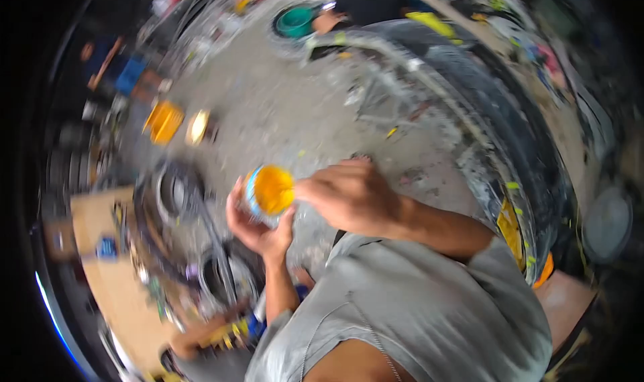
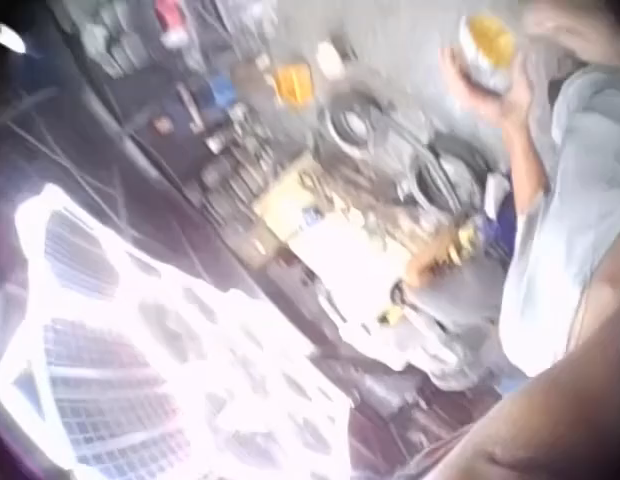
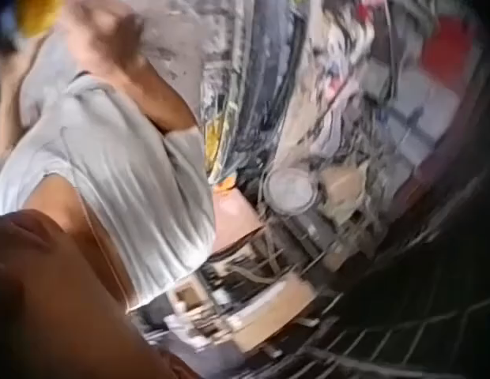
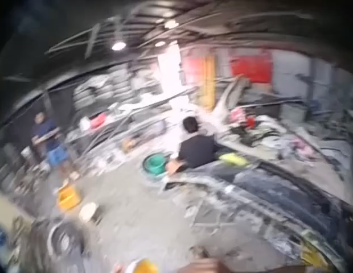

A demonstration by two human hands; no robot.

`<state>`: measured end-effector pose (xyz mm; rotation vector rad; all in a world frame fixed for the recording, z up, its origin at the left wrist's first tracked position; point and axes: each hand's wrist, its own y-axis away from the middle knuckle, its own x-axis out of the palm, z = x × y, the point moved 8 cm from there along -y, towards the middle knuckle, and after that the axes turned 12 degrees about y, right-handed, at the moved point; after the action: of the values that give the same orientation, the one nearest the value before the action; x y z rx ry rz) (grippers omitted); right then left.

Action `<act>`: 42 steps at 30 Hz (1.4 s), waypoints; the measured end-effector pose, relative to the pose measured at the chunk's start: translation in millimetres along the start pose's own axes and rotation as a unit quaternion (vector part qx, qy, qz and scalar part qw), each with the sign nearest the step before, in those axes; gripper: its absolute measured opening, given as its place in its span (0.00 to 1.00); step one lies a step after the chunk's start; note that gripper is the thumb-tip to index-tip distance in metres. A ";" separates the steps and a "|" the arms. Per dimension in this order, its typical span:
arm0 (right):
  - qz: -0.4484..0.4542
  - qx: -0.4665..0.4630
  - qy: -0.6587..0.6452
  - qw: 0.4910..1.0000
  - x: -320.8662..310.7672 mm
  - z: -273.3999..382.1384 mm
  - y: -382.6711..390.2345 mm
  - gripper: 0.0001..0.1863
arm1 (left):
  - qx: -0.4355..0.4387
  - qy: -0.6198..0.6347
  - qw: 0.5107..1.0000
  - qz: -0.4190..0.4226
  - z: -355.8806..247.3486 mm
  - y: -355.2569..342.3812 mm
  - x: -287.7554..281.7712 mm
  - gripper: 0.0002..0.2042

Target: Applying adhesive and tape to repair a car bumper in a workshop setting.

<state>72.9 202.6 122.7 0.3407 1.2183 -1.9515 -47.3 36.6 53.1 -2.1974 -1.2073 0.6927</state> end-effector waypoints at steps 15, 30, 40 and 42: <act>0.012 -0.016 0.017 1.000 -5.9 -203.3 -108.2 0.24 | -0.277 0.226 0.932 -0.058 156.5 -120.4 128.4 0.49; -0.047 0.000 0.010 0.999 83.1 -290.2 -310.0 0.13 | -0.212 0.332 0.917 -0.069 307.6 -310.7 100.1 0.52; -0.014 -0.057 0.156 0.986 184.1 -286.4 -415.3 0.14 | -0.106 0.161 0.981 0.001 398.7 -417.1 17.0 0.53; 0.014 -0.032 0.102 0.994 200.9 -300.5 -418.2 0.16 | -0.171 0.179 0.969 0.013 415.8 -427.8 21.8 0.52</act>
<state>-419.6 453.6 118.9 0.5308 1.3944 -1.8856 -563.0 336.4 31.6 -2.4828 -1.1722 0.0837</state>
